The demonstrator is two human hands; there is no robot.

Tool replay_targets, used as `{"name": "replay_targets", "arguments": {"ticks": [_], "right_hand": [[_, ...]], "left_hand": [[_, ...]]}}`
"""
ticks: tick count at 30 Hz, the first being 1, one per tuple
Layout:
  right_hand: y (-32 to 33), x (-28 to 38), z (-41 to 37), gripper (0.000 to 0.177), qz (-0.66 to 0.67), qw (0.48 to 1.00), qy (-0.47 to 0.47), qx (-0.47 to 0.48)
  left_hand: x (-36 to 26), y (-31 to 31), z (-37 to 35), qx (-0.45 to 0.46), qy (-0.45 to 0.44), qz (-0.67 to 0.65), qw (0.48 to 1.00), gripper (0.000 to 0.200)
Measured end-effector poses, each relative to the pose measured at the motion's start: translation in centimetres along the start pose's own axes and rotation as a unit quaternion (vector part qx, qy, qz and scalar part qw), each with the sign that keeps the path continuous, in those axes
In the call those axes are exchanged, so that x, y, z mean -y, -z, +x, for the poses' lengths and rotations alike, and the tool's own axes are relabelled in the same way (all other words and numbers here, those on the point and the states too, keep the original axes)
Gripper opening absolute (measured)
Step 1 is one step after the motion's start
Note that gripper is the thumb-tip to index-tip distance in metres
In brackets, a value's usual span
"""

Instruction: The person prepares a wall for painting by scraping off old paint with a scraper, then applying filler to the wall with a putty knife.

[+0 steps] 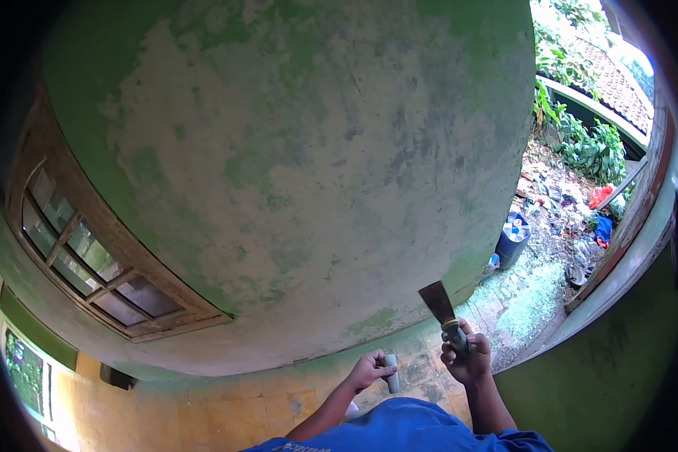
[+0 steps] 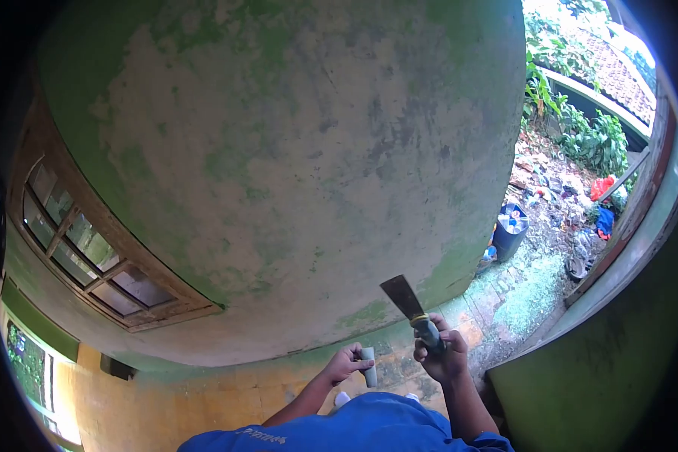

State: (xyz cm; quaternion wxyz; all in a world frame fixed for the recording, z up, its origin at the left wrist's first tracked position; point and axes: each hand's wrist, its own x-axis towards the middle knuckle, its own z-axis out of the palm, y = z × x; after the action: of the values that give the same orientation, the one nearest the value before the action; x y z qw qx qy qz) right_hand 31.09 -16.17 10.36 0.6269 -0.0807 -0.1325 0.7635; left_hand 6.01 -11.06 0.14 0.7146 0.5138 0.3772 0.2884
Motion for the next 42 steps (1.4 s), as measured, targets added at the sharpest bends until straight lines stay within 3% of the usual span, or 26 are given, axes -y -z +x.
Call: {"name": "replay_targets", "arguments": {"ticks": [2, 6, 8, 10, 12, 14, 16, 19, 23, 25, 29, 31, 32, 34, 35, 37, 42], "right_hand": [[-0.6, -1.0, 0.9, 0.042, 0.017, 0.999, 0.019, -0.019], [-3.0, -2.7, 3.7, 0.054, 0.015, 0.999, -0.007, 0.046], [-4.4, -3.9, 5.5, 0.061, -0.021, 0.996, -0.043, 0.070], [-7.3, -4.7, 7.3, 0.067, -0.063, 0.996, -0.030, 0.058], [-10.0, -4.9, 9.1, 0.068, -0.241, 0.969, 0.005, 0.056], [-13.2, -5.0, 10.9, 0.064, -0.298, 0.952, 0.036, 0.061], [-16.6, -4.8, 13.1, 0.057, -0.449, 0.884, 0.115, 0.057], [-21.7, -4.4, 16.4, 0.053, -0.545, 0.805, 0.205, 0.112], [-27.9, -4.1, 20.7, 0.050, -0.605, 0.742, 0.260, 0.126], [-30.4, -3.7, 23.0, 0.050, -0.644, 0.682, 0.337, 0.084], [-34.7, -2.8, 26.9, 0.051, -0.677, 0.629, 0.380, 0.052], [-36.6, -2.4, 28.5, 0.053, -0.721, 0.553, 0.417, 0.010], [-37.4, -2.2, 29.3, 0.053, -0.722, 0.551, 0.417, 0.010], [-38.8, -1.8, 30.7, 0.049, -0.760, 0.473, 0.446, -0.018], [-39.5, -1.7, 31.3, 0.049, -0.760, 0.471, 0.447, -0.018], [-40.7, -1.7, 32.3, 0.048, -0.797, 0.356, 0.487, -0.037], [-42.9, -2.0, 33.9, 0.045, -0.806, 0.347, 0.469, -0.097]], "left_hand": [[-1.1, 1.4, -0.3, 0.009, -0.004, -0.006, 1.000, 0.023], [-2.4, 5.8, -1.7, 0.022, -0.026, -0.013, 0.999, 0.022], [-2.0, 8.2, -3.0, -0.050, -0.026, 0.004, 0.998, 0.022], [-1.3, 11.0, -4.3, -0.047, -0.033, 0.003, 0.998, 0.022], [-1.0, 12.8, -5.8, -0.076, -0.035, -0.012, 0.996, 0.021], [-0.3, 14.7, -6.7, -0.080, -0.038, -0.031, 0.996, 0.021], [0.0, 16.2, -7.4, -0.086, -0.039, -0.051, 0.994, 0.021], [0.7, 18.1, -7.7, -0.113, -0.047, -0.059, 0.991, 0.019], [1.3, 20.3, -8.5, -0.123, -0.073, -0.056, 0.988, 0.020], [0.9, 21.1, -9.5, -0.131, -0.071, -0.066, 0.987, 0.024], [1.5, 23.0, -11.0, -0.159, -0.076, -0.072, 0.982, 0.028], [1.3, 23.3, -12.0, -0.180, -0.070, -0.115, 0.974, 0.031], [1.5, 23.6, -12.2, -0.179, -0.071, -0.117, 0.974, 0.031], [1.9, 24.0, -12.5, -0.192, -0.068, -0.115, 0.972, 0.032], [1.9, 24.1, -12.5, -0.191, -0.069, -0.115, 0.972, 0.032], [1.8, 23.9, -12.8, -0.188, -0.062, -0.134, 0.971, 0.033], [2.2, 24.1, -12.8, -0.177, -0.069, -0.138, 0.972, 0.034]]}}
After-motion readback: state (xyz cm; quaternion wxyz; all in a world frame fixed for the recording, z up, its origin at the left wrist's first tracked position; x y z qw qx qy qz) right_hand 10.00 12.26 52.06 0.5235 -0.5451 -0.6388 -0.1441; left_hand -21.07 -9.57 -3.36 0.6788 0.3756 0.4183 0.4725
